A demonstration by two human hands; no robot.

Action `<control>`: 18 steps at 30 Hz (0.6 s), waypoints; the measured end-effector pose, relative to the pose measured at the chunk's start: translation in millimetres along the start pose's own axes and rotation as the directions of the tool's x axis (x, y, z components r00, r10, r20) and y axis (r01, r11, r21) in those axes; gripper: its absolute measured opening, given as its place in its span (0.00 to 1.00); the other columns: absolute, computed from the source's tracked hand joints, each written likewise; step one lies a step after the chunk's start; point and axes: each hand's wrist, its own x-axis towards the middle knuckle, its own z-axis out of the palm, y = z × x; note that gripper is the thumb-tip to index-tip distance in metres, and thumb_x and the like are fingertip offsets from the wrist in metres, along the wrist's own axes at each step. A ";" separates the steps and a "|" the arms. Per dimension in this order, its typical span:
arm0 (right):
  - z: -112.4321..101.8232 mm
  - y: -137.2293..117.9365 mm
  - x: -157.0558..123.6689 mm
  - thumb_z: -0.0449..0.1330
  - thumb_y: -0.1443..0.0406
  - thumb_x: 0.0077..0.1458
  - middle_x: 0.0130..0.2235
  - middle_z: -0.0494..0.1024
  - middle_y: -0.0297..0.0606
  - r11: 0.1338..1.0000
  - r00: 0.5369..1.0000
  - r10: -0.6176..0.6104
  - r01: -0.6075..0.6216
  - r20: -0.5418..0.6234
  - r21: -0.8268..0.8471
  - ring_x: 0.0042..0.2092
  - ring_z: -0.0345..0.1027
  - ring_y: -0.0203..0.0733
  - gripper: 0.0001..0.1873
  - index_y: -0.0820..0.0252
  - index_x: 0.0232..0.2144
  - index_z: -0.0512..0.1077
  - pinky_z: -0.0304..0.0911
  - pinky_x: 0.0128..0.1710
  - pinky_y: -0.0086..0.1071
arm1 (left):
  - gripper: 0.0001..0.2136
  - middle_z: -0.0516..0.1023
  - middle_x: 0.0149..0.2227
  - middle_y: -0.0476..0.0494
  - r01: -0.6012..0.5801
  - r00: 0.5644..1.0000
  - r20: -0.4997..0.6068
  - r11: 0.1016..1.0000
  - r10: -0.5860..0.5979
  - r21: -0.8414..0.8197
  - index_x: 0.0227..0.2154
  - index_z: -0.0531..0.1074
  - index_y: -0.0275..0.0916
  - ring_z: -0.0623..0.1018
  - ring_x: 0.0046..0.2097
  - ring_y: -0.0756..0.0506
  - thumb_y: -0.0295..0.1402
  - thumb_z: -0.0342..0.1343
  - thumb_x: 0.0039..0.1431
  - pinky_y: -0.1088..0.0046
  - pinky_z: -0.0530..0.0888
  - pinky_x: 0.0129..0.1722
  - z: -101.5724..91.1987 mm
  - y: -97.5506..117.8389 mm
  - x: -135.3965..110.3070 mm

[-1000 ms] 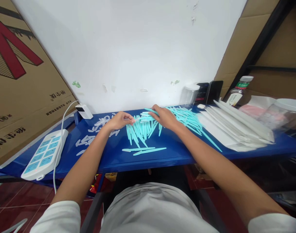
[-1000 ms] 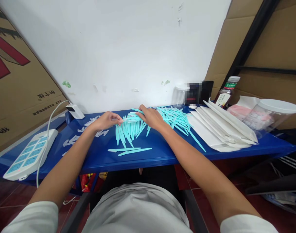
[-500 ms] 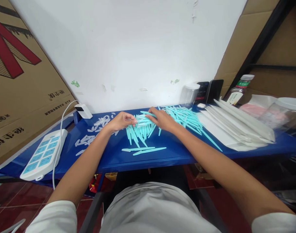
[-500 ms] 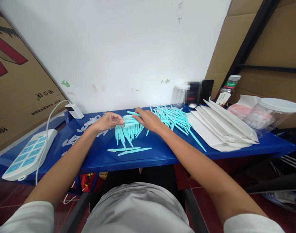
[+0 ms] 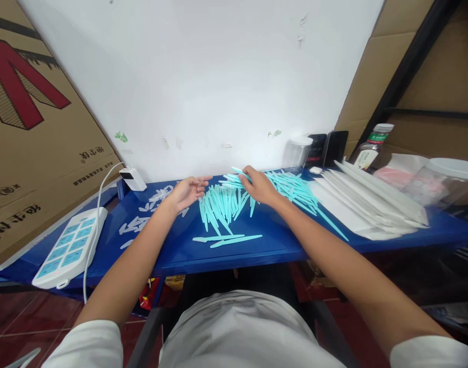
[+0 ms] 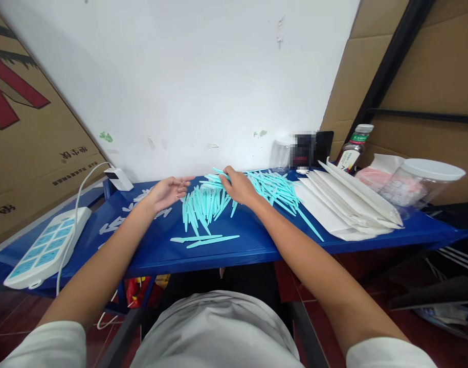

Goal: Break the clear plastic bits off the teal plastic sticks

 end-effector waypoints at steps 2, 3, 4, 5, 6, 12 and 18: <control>0.1 0.7 -0.1 0.46 0.54 0.70 0.27 0.69 0.34 1.000 1.000 -0.003 0.003 0.010 -0.002 0.28 0.60 0.43 0.15 0.55 0.41 0.66 0.47 0.30 0.34 | 0.15 0.77 0.37 0.33 -0.039 0.999 0.039 0.997 0.037 0.066 0.44 0.79 0.32 0.64 0.25 0.52 0.31 0.58 0.55 0.72 0.61 0.21 -0.3 -0.5 -0.4; 0.1 0.9 0.0 0.46 0.54 0.70 0.27 0.69 0.34 1.000 1.000 -0.006 0.006 0.013 0.000 0.28 0.60 0.44 0.15 0.55 0.40 0.66 0.47 0.30 0.34 | 0.14 0.78 0.40 0.31 -0.050 0.997 0.056 0.995 0.045 0.084 0.45 0.78 0.32 0.64 0.26 0.52 0.31 0.59 0.57 0.72 0.61 0.22 0.0 -1.2 -0.6; 0.0 1.1 0.2 0.46 0.54 0.70 0.27 0.69 0.34 1.000 1.000 -0.009 0.009 0.012 0.001 0.28 0.61 0.44 0.15 0.55 0.40 0.66 0.48 0.31 0.34 | 0.14 0.79 0.42 0.30 -0.054 0.996 0.069 0.995 0.048 0.084 0.46 0.78 0.32 0.64 0.26 0.52 0.32 0.60 0.58 0.72 0.60 0.22 0.5 -2.0 -0.8; -0.3 1.4 0.4 0.46 0.54 0.70 0.27 0.69 0.34 1.000 1.000 -0.013 0.013 0.008 0.003 0.29 0.61 0.44 0.15 0.55 0.40 0.66 0.48 0.31 0.34 | 0.14 0.79 0.43 0.30 -0.054 0.996 0.076 0.996 0.049 0.067 0.46 0.77 0.33 0.63 0.25 0.53 0.34 0.61 0.60 0.73 0.59 0.21 1.0 -2.9 -0.9; -0.5 1.7 0.7 0.47 0.54 0.70 0.28 0.69 0.35 1.000 1.000 -0.015 0.015 0.004 0.007 0.29 0.62 0.44 0.15 0.55 0.40 0.66 0.49 0.31 0.34 | 0.14 0.80 0.43 0.30 -0.050 0.996 0.073 0.998 0.047 0.043 0.46 0.76 0.33 0.61 0.25 0.54 0.36 0.63 0.60 0.74 0.57 0.21 1.5 -3.7 -1.1; -1.7 2.4 0.7 0.47 0.53 0.71 0.28 0.71 0.34 0.998 0.998 -0.048 0.047 0.029 0.043 0.30 0.63 0.43 0.16 0.55 0.41 0.67 0.51 0.33 0.33 | 0.22 0.73 0.24 0.49 0.019 1.000 -0.021 0.999 -0.018 0.043 0.34 0.70 0.37 0.53 0.19 0.57 0.53 0.64 0.59 0.78 0.48 0.17 5.7 -4.5 -3.8; -0.3 3.3 0.5 0.48 0.54 0.71 0.28 0.69 0.33 0.998 0.998 -0.054 0.052 0.045 0.045 0.29 0.62 0.42 0.14 0.55 0.39 0.66 0.49 0.32 0.33 | 0.19 0.52 0.19 0.59 0.039 0.996 -0.074 0.999 -0.041 -0.021 0.31 0.65 0.39 0.48 0.18 0.56 0.50 0.57 0.66 0.80 0.47 0.17 11.1 -4.4 -6.2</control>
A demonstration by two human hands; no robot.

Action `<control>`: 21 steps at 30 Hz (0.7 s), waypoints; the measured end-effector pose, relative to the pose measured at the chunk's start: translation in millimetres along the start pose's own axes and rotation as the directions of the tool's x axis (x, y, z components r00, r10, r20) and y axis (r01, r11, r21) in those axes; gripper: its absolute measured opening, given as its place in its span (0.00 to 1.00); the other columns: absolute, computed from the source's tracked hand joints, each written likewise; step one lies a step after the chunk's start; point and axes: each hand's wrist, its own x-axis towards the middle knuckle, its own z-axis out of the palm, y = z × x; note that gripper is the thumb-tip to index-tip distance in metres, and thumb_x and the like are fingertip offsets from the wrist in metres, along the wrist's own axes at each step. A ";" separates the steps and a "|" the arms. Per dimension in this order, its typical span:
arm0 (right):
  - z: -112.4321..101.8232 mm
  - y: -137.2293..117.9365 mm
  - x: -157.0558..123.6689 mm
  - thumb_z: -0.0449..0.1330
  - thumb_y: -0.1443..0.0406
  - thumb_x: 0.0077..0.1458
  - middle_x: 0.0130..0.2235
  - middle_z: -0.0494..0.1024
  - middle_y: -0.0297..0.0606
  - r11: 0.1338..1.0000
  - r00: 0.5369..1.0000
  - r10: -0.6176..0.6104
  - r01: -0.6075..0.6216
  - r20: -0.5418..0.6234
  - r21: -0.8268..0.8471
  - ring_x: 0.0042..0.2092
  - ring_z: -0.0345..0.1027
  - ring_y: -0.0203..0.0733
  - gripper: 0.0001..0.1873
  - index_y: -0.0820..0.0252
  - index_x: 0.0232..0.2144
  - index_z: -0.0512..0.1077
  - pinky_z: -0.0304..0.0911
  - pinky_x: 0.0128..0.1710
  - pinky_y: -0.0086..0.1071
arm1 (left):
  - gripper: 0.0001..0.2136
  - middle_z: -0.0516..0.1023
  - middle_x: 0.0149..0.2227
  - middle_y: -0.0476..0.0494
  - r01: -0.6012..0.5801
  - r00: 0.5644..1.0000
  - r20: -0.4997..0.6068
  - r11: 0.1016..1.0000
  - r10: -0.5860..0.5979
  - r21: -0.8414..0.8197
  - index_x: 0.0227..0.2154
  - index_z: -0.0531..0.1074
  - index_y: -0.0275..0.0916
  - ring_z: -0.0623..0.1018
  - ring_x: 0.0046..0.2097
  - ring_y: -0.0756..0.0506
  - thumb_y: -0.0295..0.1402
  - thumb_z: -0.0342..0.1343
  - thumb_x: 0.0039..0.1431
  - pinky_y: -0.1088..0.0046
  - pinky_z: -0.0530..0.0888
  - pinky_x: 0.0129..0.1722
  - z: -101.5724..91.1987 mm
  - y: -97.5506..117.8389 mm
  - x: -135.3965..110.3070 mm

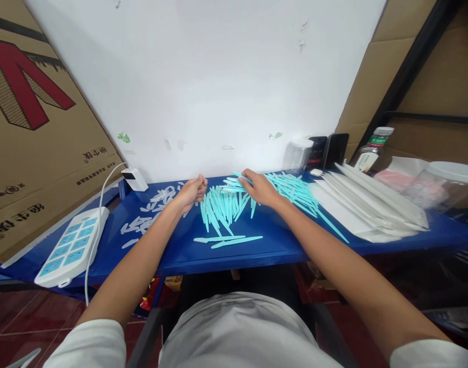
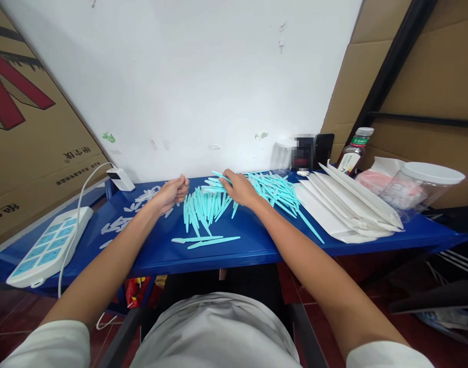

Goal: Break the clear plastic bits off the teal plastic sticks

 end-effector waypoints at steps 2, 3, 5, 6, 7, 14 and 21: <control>0.4 0.5 0.3 0.48 0.54 0.71 0.27 0.69 0.33 1.000 1.000 0.003 -0.003 -0.002 0.003 0.29 0.62 0.42 0.14 0.56 0.38 0.65 0.49 0.32 0.33 | 0.14 0.53 0.21 0.58 0.024 1.000 -0.008 0.999 -0.025 -0.039 0.33 0.68 0.37 0.50 0.19 0.56 0.44 0.56 0.68 0.81 0.48 0.17 0.6 1.0 -1.1; 0.5 0.7 0.4 0.48 0.54 0.71 0.27 0.69 0.33 1.000 1.000 0.004 -0.004 -0.003 0.005 0.29 0.62 0.42 0.14 0.56 0.38 0.65 0.48 0.32 0.33 | 0.12 0.54 0.22 0.57 0.035 0.999 -0.009 0.998 -0.035 -0.054 0.36 0.69 0.36 0.51 0.19 0.56 0.41 0.57 0.68 0.81 0.49 0.17 0.8 1.8 -1.6; 0.6 0.7 0.6 0.49 0.54 0.71 0.27 0.69 0.33 1.000 1.000 0.005 -0.005 -0.005 0.010 0.29 0.61 0.42 0.14 0.56 0.37 0.65 0.48 0.32 0.33 | 0.09 0.58 0.25 0.54 0.046 0.999 0.013 0.996 -0.045 -0.076 0.41 0.73 0.33 0.54 0.21 0.56 0.36 0.57 0.67 0.81 0.51 0.18 1.1 3.5 -2.7; 0.6 0.7 0.6 0.49 0.54 0.71 0.27 0.69 0.33 1.000 1.000 0.005 -0.005 -0.003 0.010 0.29 0.61 0.42 0.14 0.56 0.37 0.65 0.47 0.32 0.33 | 0.10 0.59 0.26 0.53 0.048 0.998 0.036 0.995 -0.046 -0.084 0.45 0.74 0.32 0.54 0.21 0.56 0.33 0.58 0.66 0.80 0.52 0.18 1.2 4.3 -3.0; 0.5 0.5 0.5 0.49 0.54 0.71 0.27 0.69 0.33 1.000 1.000 0.006 -0.006 -0.002 0.009 0.29 0.61 0.41 0.14 0.56 0.37 0.65 0.47 0.32 0.33 | 0.11 0.61 0.28 0.52 0.048 0.997 0.061 0.995 -0.042 -0.087 0.48 0.74 0.31 0.55 0.22 0.56 0.31 0.59 0.65 0.80 0.52 0.18 1.3 4.9 -3.2; 0.1 -0.5 0.3 0.50 0.55 0.70 0.27 0.69 0.34 1.000 1.000 0.010 -0.010 0.005 -0.009 0.29 0.61 0.41 0.13 0.56 0.37 0.65 0.47 0.31 0.33 | 0.22 0.77 0.39 0.41 -0.057 0.984 0.171 0.997 0.046 0.059 0.58 0.70 0.32 0.58 0.25 0.55 0.34 0.64 0.62 0.76 0.56 0.22 -0.7 3.0 -2.9; 0.9 0.7 0.6 0.50 0.54 0.70 0.27 0.70 0.34 1.000 1.000 0.001 -0.001 0.002 -0.003 0.28 0.61 0.41 0.14 0.56 0.38 0.66 0.48 0.32 0.33 | 0.23 0.75 0.26 0.46 -0.115 0.989 0.122 0.943 0.081 0.311 0.38 0.73 0.34 0.53 0.20 0.55 0.53 0.61 0.61 0.74 0.49 0.20 2.0 -2.4 -0.8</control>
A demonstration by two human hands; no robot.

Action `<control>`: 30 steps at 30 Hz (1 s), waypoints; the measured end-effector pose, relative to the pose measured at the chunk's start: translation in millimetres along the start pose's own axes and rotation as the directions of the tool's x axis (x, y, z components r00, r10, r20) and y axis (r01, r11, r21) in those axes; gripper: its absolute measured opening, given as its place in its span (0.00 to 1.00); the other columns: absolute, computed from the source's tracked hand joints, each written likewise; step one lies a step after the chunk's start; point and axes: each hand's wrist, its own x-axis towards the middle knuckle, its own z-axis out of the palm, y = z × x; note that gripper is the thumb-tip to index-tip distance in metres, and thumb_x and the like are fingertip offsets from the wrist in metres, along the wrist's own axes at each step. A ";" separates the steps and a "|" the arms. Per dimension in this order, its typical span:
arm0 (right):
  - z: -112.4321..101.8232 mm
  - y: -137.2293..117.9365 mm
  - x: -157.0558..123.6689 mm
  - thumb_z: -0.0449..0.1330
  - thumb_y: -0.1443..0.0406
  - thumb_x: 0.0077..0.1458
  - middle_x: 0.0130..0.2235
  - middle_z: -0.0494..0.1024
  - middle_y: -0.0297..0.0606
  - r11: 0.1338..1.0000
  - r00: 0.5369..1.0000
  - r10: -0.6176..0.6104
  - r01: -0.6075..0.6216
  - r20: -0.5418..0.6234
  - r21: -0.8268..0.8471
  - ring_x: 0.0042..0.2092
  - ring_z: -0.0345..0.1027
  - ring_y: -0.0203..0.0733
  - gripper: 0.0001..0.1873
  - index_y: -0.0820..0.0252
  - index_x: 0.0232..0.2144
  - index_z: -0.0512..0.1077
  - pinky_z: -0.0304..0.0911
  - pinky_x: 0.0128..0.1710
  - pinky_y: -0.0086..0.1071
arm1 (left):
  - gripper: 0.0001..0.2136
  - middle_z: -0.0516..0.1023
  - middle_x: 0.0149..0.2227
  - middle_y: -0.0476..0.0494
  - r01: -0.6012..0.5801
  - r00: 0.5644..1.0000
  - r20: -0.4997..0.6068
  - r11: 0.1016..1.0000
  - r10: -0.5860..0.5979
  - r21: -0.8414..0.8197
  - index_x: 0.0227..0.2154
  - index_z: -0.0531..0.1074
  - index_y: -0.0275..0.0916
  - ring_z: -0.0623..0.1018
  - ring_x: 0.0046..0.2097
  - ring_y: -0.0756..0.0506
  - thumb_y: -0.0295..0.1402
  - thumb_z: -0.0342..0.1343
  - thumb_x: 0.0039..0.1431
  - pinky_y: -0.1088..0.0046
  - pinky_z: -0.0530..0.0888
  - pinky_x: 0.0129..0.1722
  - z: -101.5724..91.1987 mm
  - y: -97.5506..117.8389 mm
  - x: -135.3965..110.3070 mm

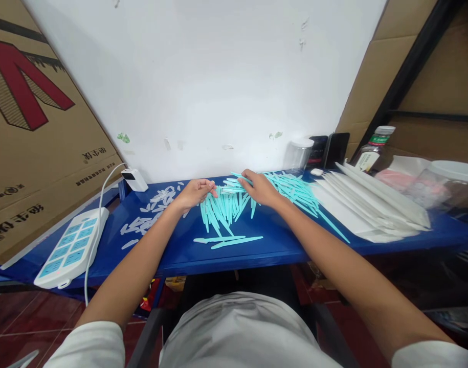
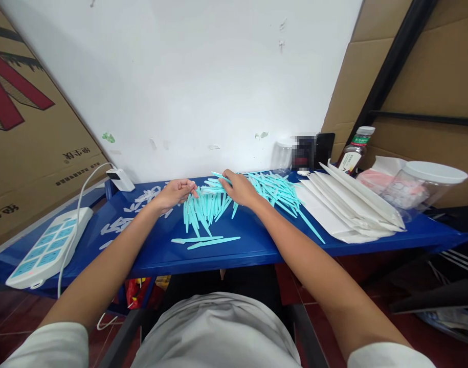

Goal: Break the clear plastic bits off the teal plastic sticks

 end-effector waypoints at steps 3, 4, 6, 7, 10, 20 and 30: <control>1.0 1.1 -0.1 0.49 0.54 0.71 0.27 0.70 0.34 1.000 1.000 -0.010 0.010 0.013 -0.003 0.28 0.61 0.41 0.15 0.56 0.38 0.66 0.48 0.32 0.33 | 0.24 0.59 0.18 0.56 -0.009 0.994 -0.106 0.999 0.013 0.036 0.32 0.71 0.37 0.52 0.19 0.54 0.57 0.54 0.64 0.75 0.48 0.19 0.6 -3.6 3.6; 1.3 1.4 -0.1 0.49 0.54 0.71 0.27 0.70 0.34 1.000 1.000 -0.011 0.011 0.016 -0.004 0.28 0.61 0.41 0.15 0.56 0.37 0.66 0.48 0.32 0.33 | 0.24 0.56 0.18 0.57 -0.008 0.990 -0.140 1.000 0.012 0.028 0.31 0.70 0.37 0.51 0.19 0.54 0.57 0.53 0.64 0.75 0.48 0.19 0.4 -4.5 4.4; 1.7 1.6 -0.2 0.49 0.54 0.70 0.28 0.71 0.35 1.000 1.000 -0.011 0.011 0.019 -0.008 0.29 0.61 0.41 0.15 0.56 0.37 0.66 0.48 0.32 0.33 | 0.23 0.53 0.19 0.57 0.010 0.985 -0.174 1.000 -0.010 -0.002 0.31 0.70 0.38 0.49 0.19 0.54 0.56 0.53 0.65 0.75 0.47 0.20 0.0 -5.3 5.1; 1.8 1.6 -0.2 0.49 0.54 0.70 0.28 0.72 0.35 1.000 1.000 -0.010 0.010 0.018 -0.010 0.29 0.62 0.41 0.14 0.56 0.37 0.66 0.48 0.32 0.33 | 0.22 0.52 0.21 0.57 0.021 0.984 -0.178 1.000 -0.024 -0.018 0.32 0.70 0.37 0.49 0.20 0.54 0.54 0.53 0.65 0.75 0.47 0.20 -0.2 -4.9 4.9; 1.4 0.9 -0.1 0.50 0.54 0.70 0.28 0.71 0.35 1.000 1.000 0.000 0.001 0.014 -0.015 0.29 0.62 0.41 0.14 0.56 0.37 0.66 0.48 0.32 0.33 | 0.19 0.52 0.24 0.56 0.058 0.990 -0.129 0.997 -0.064 -0.054 0.39 0.75 0.35 0.50 0.21 0.54 0.49 0.55 0.66 0.75 0.49 0.21 -0.1 -1.3 2.2; 0.8 -0.8 -0.5 0.50 0.55 0.70 0.28 0.71 0.35 0.999 1.000 -0.002 0.003 0.022 -0.034 0.29 0.61 0.41 0.14 0.56 0.36 0.66 0.48 0.32 0.33 | 0.31 0.60 0.27 0.54 0.052 0.998 0.024 0.988 -0.049 -0.147 0.66 0.64 0.31 0.58 0.26 0.53 0.36 0.62 0.63 0.75 0.56 0.25 2.0 4.8 -4.8; 0.8 -2.1 -0.5 0.50 0.54 0.70 0.28 0.71 0.34 1.000 0.999 -0.026 0.026 0.039 -0.007 0.30 0.61 0.41 0.15 0.57 0.37 0.68 0.49 0.33 0.33 | 0.21 0.79 0.26 0.43 -0.187 0.981 -0.006 0.943 0.196 0.275 0.42 0.76 0.35 0.63 0.23 0.52 0.51 0.56 0.66 0.75 0.58 0.23 3.2 -0.1 -0.1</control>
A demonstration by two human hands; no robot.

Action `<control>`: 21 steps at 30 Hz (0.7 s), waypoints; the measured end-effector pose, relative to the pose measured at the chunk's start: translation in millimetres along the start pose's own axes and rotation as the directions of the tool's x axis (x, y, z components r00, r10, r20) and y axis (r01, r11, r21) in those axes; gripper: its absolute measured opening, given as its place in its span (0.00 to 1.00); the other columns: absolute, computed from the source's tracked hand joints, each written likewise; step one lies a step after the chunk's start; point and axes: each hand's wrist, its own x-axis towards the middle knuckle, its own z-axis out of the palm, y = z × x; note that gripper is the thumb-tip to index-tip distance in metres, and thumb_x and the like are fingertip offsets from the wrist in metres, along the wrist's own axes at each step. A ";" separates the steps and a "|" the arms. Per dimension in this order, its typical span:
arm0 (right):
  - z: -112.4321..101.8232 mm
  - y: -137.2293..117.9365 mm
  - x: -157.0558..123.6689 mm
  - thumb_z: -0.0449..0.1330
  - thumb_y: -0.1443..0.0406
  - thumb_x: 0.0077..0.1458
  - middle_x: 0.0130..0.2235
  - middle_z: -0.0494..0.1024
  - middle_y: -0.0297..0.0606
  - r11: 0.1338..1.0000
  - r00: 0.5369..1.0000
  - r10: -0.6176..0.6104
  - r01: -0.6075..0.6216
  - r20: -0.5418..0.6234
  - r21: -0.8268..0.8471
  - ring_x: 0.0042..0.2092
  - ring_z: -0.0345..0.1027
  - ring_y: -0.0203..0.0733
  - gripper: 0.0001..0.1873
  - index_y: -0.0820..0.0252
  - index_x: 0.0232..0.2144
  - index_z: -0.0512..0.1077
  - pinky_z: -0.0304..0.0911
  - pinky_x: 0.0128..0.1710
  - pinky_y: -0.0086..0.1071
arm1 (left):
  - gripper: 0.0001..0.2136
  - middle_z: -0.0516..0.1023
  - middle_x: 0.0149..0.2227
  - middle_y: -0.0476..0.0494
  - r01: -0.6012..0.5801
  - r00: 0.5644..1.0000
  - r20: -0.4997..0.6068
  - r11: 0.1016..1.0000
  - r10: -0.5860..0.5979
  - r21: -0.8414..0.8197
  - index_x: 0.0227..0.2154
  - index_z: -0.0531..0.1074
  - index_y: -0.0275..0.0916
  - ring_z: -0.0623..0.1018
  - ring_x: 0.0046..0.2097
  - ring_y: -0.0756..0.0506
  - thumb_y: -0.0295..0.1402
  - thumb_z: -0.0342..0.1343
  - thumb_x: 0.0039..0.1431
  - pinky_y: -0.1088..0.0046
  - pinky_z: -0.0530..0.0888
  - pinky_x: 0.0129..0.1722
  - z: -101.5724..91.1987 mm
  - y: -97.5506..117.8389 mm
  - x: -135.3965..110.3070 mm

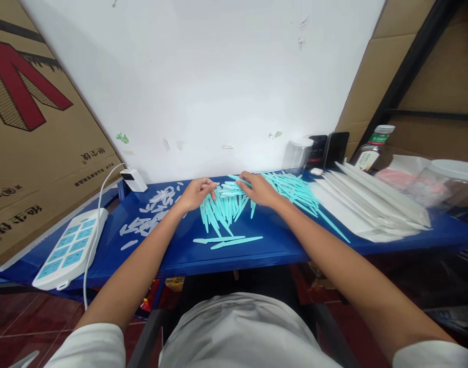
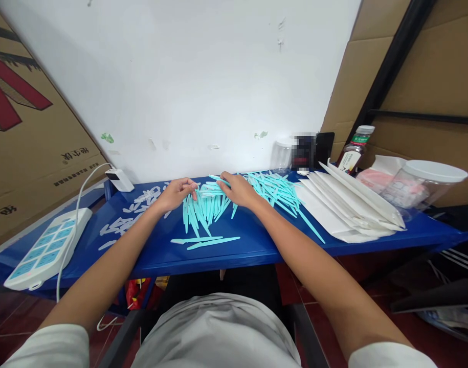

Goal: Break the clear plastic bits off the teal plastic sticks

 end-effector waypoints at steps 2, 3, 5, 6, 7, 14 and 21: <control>0.2 -0.2 0.0 0.50 0.54 0.69 0.29 0.72 0.34 1.000 1.000 -0.005 0.005 0.012 0.030 0.30 0.61 0.40 0.15 0.57 0.38 0.69 0.49 0.33 0.33 | 0.21 0.76 0.23 0.45 -0.043 0.996 -0.076 0.995 0.049 0.086 0.35 0.78 0.35 0.66 0.24 0.51 0.51 0.55 0.66 0.75 0.60 0.24 -0.1 -2.4 1.8; 0.3 -0.5 0.1 0.50 0.54 0.69 0.29 0.72 0.34 0.999 1.000 -0.009 0.009 0.016 0.045 0.30 0.61 0.40 0.16 0.58 0.38 0.69 0.49 0.33 0.33 | 0.22 0.74 0.22 0.46 -0.051 0.992 -0.109 0.992 0.063 0.113 0.34 0.79 0.34 0.67 0.24 0.50 0.50 0.54 0.66 0.74 0.60 0.25 0.0 -3.6 2.5; 0.5 -1.1 0.3 0.51 0.53 0.69 0.29 0.71 0.34 0.998 0.999 -0.021 0.019 0.034 0.065 0.30 0.61 0.39 0.17 0.59 0.37 0.70 0.49 0.33 0.32 | 0.22 0.74 0.22 0.47 -0.045 0.985 -0.158 0.990 0.067 0.136 0.37 0.82 0.34 0.68 0.24 0.49 0.50 0.55 0.65 0.74 0.60 0.25 0.5 -5.9 3.4; 0.6 -1.5 0.4 0.50 0.53 0.69 0.29 0.71 0.34 0.997 0.999 -0.027 0.023 0.048 0.071 0.30 0.61 0.39 0.17 0.59 0.35 0.70 0.49 0.33 0.32 | 0.22 0.75 0.23 0.46 -0.042 0.983 -0.174 0.991 0.064 0.129 0.39 0.83 0.34 0.69 0.25 0.49 0.50 0.56 0.64 0.74 0.61 0.25 1.0 -7.0 3.7; 0.6 -2.0 0.5 0.50 0.53 0.69 0.28 0.71 0.34 0.997 0.997 -0.032 0.027 0.064 0.076 0.30 0.60 0.39 0.18 0.59 0.34 0.69 0.49 0.33 0.32 | 0.23 0.78 0.25 0.44 -0.042 0.982 -0.179 0.993 0.061 0.109 0.42 0.83 0.33 0.71 0.26 0.48 0.51 0.57 0.63 0.74 0.62 0.26 1.7 -7.9 3.9; -0.7 -5.8 -0.1 0.49 0.54 0.70 0.28 0.71 0.34 0.996 0.992 -0.033 0.023 0.124 0.081 0.30 0.61 0.38 0.20 0.59 0.32 0.69 0.49 0.33 0.32 | 0.21 0.84 0.34 0.40 -0.035 0.975 -0.209 0.982 0.075 0.188 0.42 0.83 0.35 0.68 0.25 0.49 0.49 0.60 0.62 0.73 0.62 0.26 4.4 -5.7 1.9; -1.3 -4.6 0.4 0.47 0.55 0.72 0.26 0.67 0.32 0.991 0.980 -0.076 0.054 0.184 0.124 0.29 0.60 0.37 0.22 0.59 0.28 0.66 0.49 0.33 0.32 | 0.14 0.81 0.37 0.41 -0.125 0.950 -0.214 0.906 0.227 0.406 0.42 0.84 0.40 0.68 0.30 0.47 0.43 0.57 0.66 0.70 0.64 0.34 6.2 10.7 -4.0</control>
